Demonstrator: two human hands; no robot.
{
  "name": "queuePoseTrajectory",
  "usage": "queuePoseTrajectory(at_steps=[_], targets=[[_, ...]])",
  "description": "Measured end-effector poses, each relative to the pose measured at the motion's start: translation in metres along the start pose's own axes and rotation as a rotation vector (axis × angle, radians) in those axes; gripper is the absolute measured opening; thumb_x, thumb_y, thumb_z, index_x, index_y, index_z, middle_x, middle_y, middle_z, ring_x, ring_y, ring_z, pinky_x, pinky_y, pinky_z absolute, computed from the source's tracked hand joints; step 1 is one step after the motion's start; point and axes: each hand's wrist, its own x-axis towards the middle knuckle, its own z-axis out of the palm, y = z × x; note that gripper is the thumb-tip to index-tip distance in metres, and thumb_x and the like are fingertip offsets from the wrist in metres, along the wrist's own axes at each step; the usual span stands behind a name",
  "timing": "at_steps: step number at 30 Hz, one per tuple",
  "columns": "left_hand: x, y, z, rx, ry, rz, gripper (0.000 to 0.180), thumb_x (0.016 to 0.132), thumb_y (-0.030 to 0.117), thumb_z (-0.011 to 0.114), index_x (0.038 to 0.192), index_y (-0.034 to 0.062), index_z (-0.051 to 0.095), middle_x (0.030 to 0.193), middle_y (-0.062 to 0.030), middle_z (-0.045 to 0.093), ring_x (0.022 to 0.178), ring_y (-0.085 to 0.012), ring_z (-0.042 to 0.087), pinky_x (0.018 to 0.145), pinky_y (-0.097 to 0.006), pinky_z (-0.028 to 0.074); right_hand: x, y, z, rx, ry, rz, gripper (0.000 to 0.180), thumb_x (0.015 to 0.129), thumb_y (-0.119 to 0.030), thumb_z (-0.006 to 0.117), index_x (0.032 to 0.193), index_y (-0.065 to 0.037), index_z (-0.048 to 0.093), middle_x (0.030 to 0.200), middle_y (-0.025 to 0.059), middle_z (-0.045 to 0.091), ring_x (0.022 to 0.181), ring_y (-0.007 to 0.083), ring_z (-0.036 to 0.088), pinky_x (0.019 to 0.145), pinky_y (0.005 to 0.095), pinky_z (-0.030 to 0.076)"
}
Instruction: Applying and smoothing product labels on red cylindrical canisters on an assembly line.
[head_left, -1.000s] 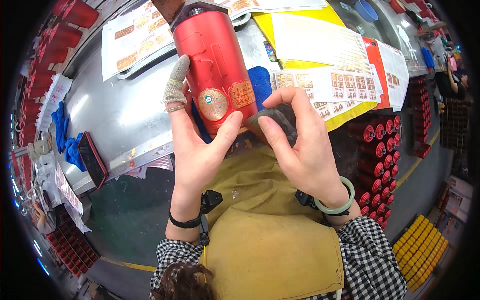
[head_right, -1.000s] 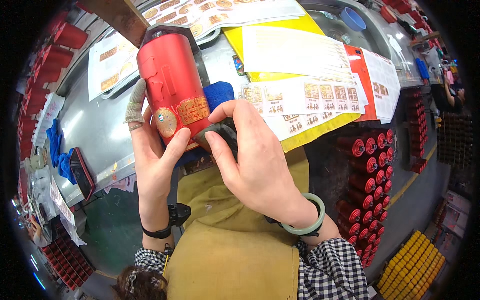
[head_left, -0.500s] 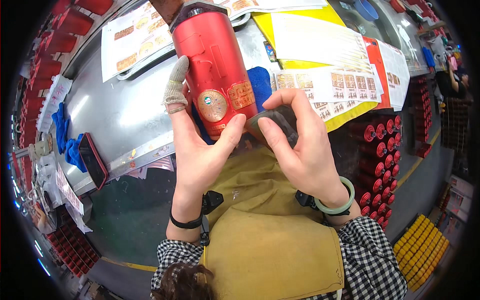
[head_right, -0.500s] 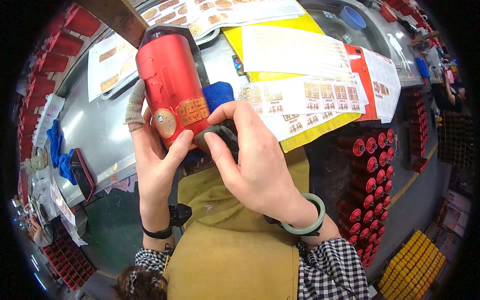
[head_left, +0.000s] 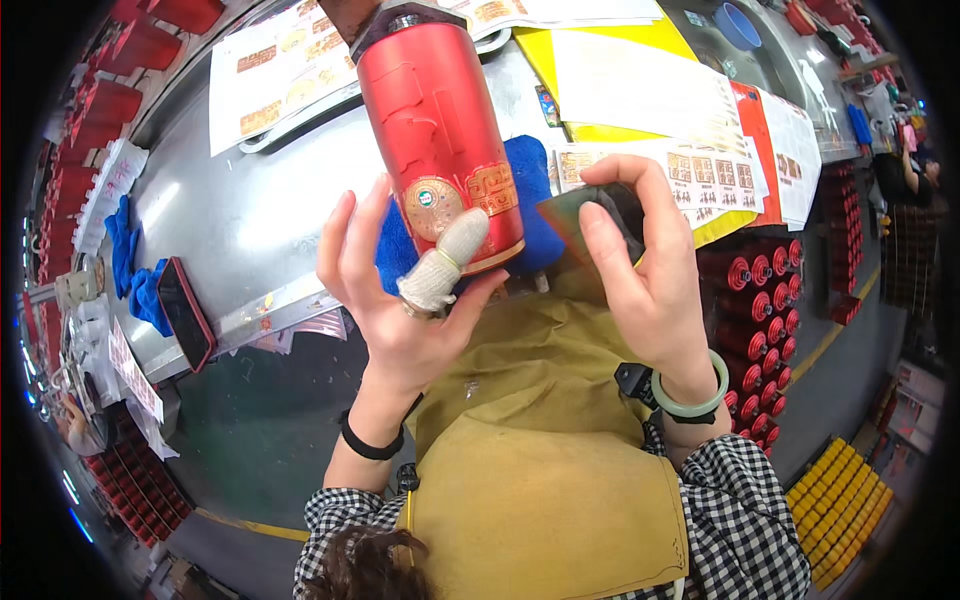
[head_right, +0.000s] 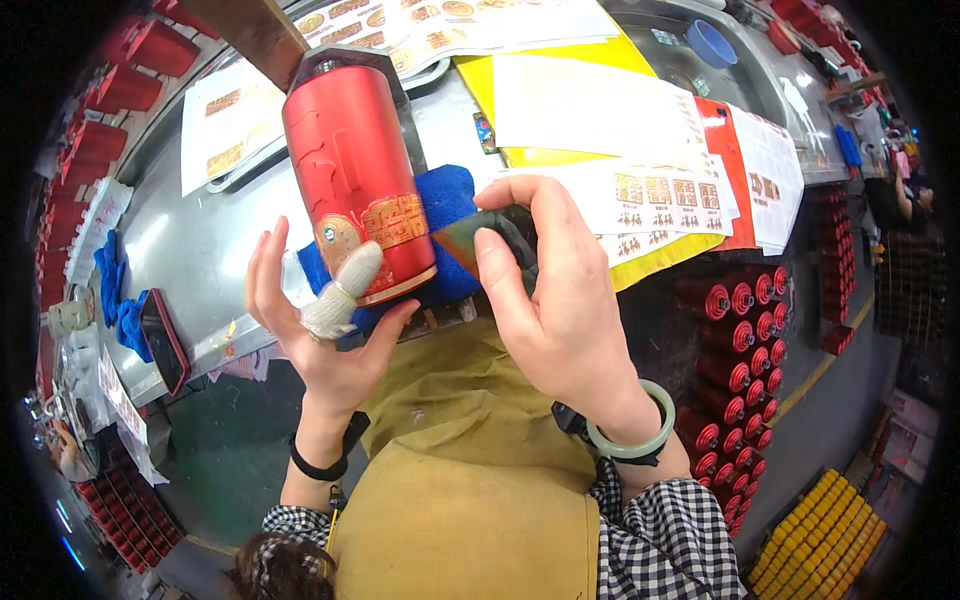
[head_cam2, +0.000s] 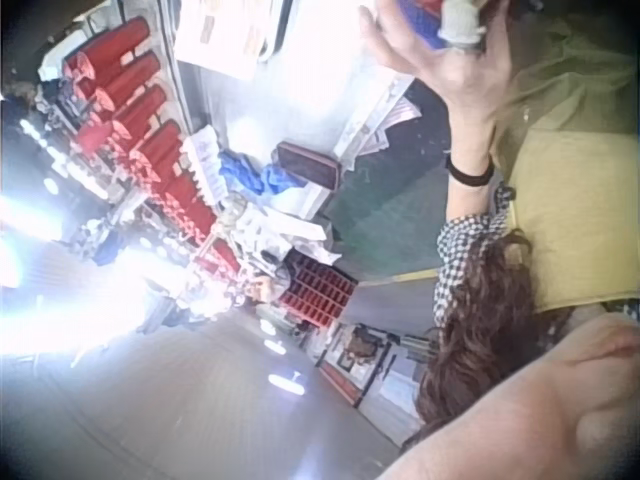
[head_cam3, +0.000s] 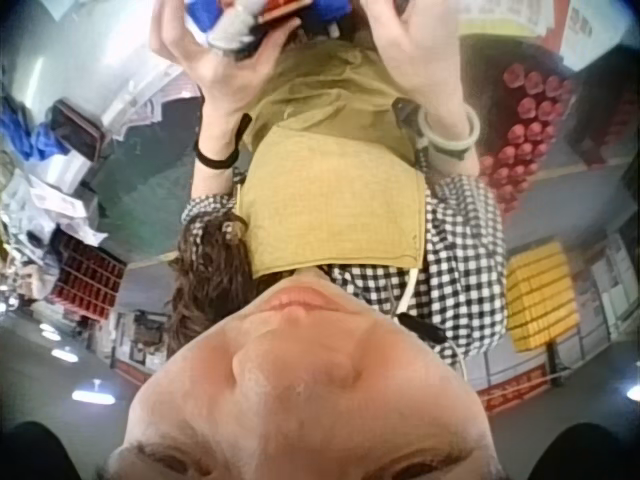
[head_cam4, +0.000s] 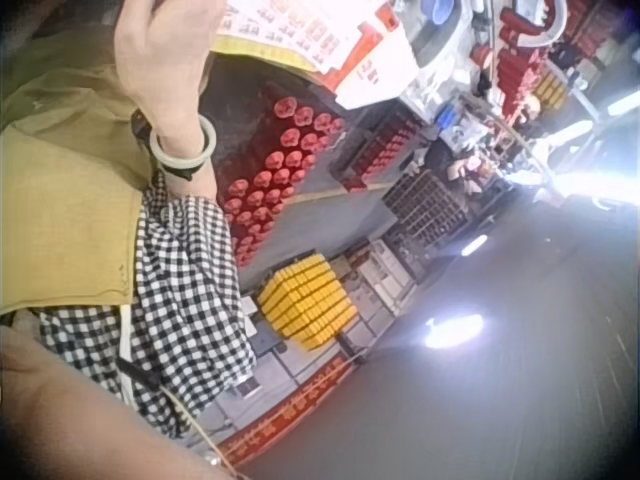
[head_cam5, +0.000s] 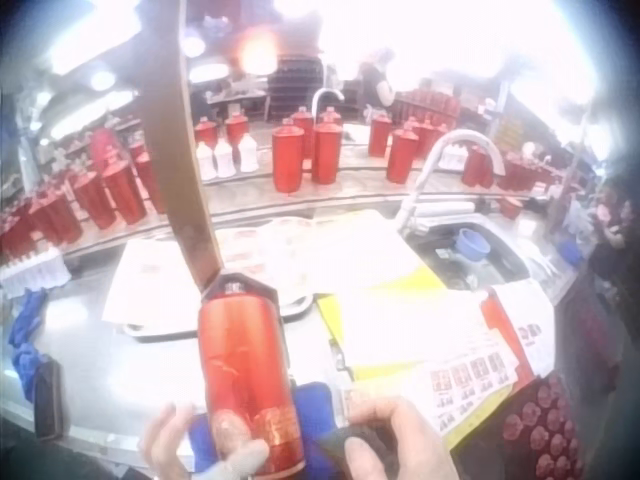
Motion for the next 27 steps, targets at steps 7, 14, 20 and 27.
queuePoseTrajectory(at_steps=[7,14,20,27], targets=[[-0.011,0.005,0.003,0.057,-0.011,0.093,0.046,0.071,0.028,0.095,0.114,0.0276,0.081,0.159,-0.0133,0.042,0.145,-0.0406,0.036,0.118,-0.051,0.035,0.02,-0.005,0.003,-0.011,0.041,-0.304,0.028,0.096,0.004,0.062,0.124,0.002,0.062,0.107,0.0167,0.067,0.1,0.0312,0.068,0.091,0.0388,0.053],[-0.023,0.002,0.025,-0.526,0.267,-0.37,0.081,0.071,0.006,0.092,0.144,-0.0015,0.057,0.159,-0.0252,0.044,0.144,-0.0398,0.047,0.12,-0.047,0.036,0.019,0.0,0.007,-0.305,-0.054,-0.87,0.023,0.072,-0.007,0.074,0.094,-0.011,0.078,0.094,0.0007,0.076,0.09,0.0209,0.069,0.082,0.034,0.051],[-0.016,-0.005,0.019,-0.455,0.087,-0.412,0.085,0.077,0.006,0.091,0.151,-0.0039,0.051,0.15,-0.0196,0.06,0.137,-0.0317,0.057,0.119,-0.044,0.038,0.023,-0.01,0.004,-0.323,-0.02,-0.865,0.025,0.069,-0.011,0.074,0.094,-0.01,0.078,0.095,0.0,0.075,0.088,0.0206,0.069,0.081,0.0346,0.05],[-0.012,-0.004,0.016,-0.369,0.236,-0.264,0.063,0.076,0.008,0.091,0.135,0.0051,0.069,0.143,-0.0161,0.065,0.133,-0.0353,0.057,0.11,-0.044,0.046,0.016,-0.014,0.002,-0.272,-0.196,-0.874,0.028,0.07,-0.006,0.075,0.098,-0.008,0.078,0.095,0.0024,0.075,0.082,0.022,0.066,0.074,0.0355,0.052]])
